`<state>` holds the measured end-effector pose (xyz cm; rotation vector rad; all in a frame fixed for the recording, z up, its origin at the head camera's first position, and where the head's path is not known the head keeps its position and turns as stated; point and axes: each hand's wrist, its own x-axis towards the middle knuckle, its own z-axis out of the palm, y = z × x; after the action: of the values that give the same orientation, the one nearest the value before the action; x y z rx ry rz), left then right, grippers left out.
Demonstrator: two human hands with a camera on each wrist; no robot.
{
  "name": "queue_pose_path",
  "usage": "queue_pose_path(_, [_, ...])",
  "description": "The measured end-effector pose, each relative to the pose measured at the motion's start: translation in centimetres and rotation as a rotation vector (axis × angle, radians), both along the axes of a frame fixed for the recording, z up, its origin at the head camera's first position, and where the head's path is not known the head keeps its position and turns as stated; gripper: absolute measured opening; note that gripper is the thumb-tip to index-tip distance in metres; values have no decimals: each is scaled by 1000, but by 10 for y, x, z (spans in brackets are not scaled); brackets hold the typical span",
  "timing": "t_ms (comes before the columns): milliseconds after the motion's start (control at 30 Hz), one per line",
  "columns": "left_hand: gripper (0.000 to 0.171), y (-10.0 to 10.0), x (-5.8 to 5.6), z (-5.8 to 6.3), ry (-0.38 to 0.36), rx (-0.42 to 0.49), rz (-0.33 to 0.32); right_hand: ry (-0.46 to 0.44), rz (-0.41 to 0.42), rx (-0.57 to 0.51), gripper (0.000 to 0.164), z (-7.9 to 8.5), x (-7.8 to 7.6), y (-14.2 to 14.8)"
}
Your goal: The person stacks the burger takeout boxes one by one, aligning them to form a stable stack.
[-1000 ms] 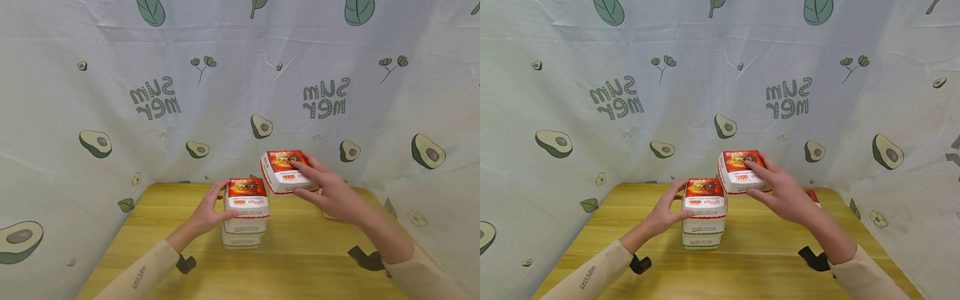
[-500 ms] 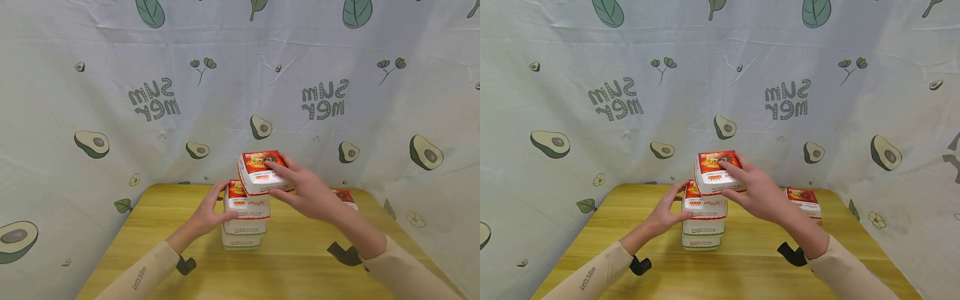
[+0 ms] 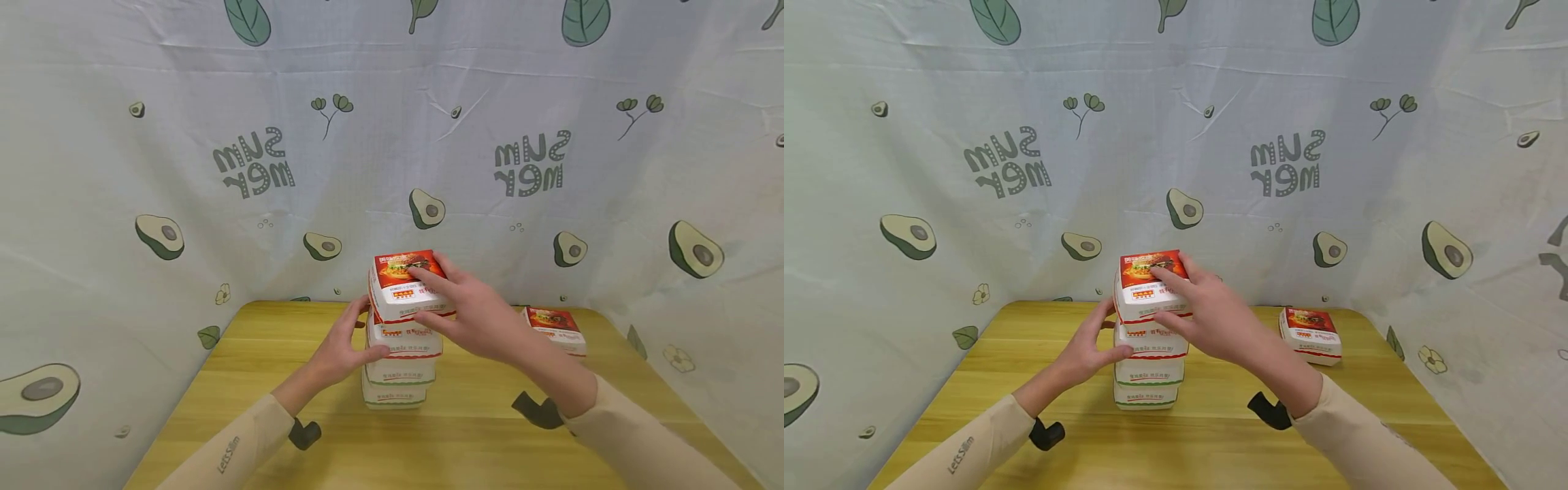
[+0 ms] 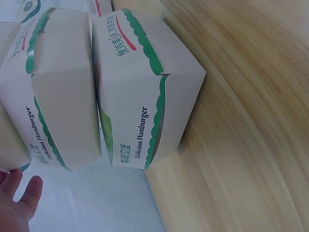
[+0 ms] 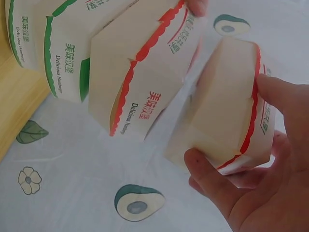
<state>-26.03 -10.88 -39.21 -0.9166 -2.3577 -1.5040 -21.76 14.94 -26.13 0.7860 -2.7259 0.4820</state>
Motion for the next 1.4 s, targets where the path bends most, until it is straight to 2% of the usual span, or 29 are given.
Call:
queue_pose_path(233, [86, -1, -1, 0, 0, 8, 4, 46, -12, 23, 69, -4, 0, -10])
queue_pose_path(633, [84, -3, -1, 0, -40, 33, 4, 115, -43, 68, 76, -11, 1, -19])
queue_pose_path(1167, [90, -4, 0, -1, -20, 32, 14, 180, -53, 87, 78, -15, 5, -19])
queue_pose_path(1400, [91, -4, 0, -2, -9, 39, 8, 244, -60, 111, 77, -13, 6, -18])
